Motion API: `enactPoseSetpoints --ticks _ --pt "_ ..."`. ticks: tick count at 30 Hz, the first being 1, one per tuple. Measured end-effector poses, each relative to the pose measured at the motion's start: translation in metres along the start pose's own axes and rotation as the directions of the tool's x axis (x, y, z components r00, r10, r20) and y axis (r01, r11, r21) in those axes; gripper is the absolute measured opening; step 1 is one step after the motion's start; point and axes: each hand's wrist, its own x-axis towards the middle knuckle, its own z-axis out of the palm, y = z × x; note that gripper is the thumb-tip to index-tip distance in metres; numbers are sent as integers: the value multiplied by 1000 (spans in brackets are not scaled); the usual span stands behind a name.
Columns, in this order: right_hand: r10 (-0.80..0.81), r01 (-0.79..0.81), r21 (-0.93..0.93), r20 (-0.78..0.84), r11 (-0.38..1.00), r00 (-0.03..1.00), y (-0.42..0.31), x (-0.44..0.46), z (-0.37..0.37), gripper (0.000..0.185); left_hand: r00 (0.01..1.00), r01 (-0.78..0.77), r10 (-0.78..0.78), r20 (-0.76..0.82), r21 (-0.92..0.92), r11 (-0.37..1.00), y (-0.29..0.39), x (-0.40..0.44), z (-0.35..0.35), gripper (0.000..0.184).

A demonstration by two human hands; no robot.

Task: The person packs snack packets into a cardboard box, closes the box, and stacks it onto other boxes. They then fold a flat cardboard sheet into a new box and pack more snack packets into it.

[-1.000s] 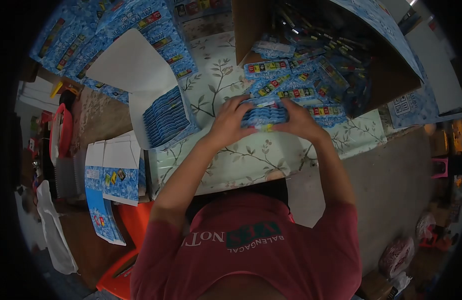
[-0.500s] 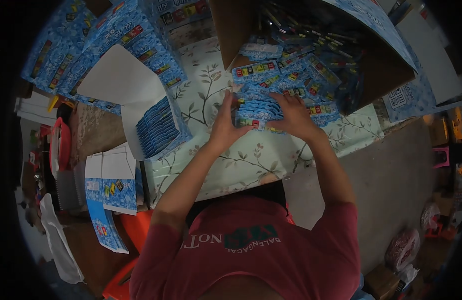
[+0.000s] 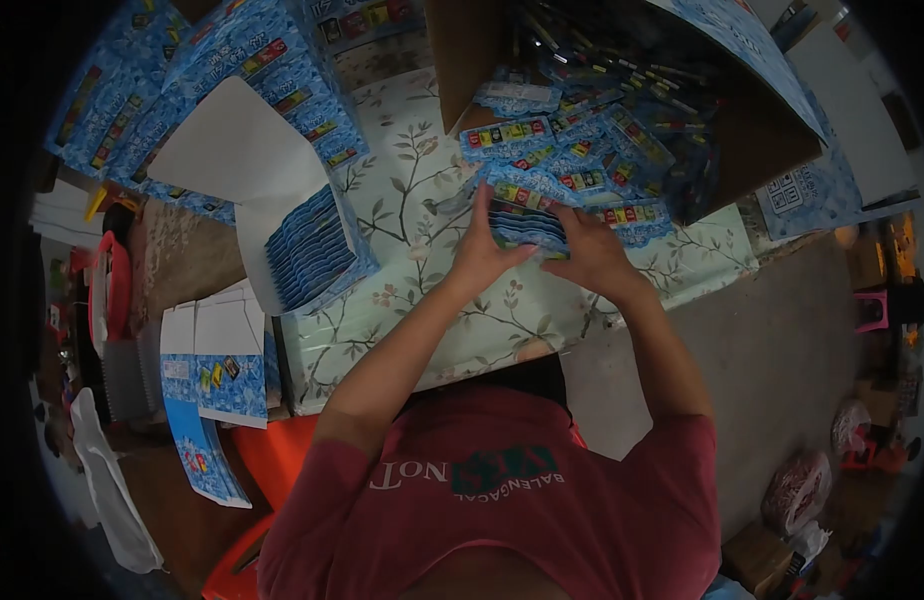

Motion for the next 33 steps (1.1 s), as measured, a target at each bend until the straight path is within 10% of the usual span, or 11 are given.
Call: enactPoseSetpoints --ticks 6,10,15,17,21,24,27,29,33 --pt "-2 2 41 -6 999 1000 5 4 1 67 998 -47 38 57 165 985 21 -20 -23 106" --pt "27 -24 385 -3 922 1000 -43 39 6 61 919 -214 321 -227 396 893 77 -67 -122 66" --pt "-343 347 479 -98 807 934 -164 134 10 60 604 187 410 -683 622 760 62 -93 -232 52" --pt "-523 556 329 -191 763 831 -204 171 20 62 682 383 40 -730 403 832 31 -105 -261 45" --pt "-675 695 123 -168 708 718 -227 237 79 59 711 525 -182 -680 341 780 21 -113 -274 40" --pt "-651 635 -179 -48 752 758 -212 251 106 60 699 534 -197 -688 317 784 29 -115 -270 39" --pt "-609 640 8 -302 768 734 -208 222 82 51 693 507 -117 -711 365 781 38 -111 -271 35" --pt "-92 92 20 9 996 996 -214 194 56 38 726 631 -265 -634 461 624 52 -100 -281 33" --pt "-158 152 102 53 983 986 -177 187 90 27 721 688 -263 -641 620 377 46 -82 -280 35"
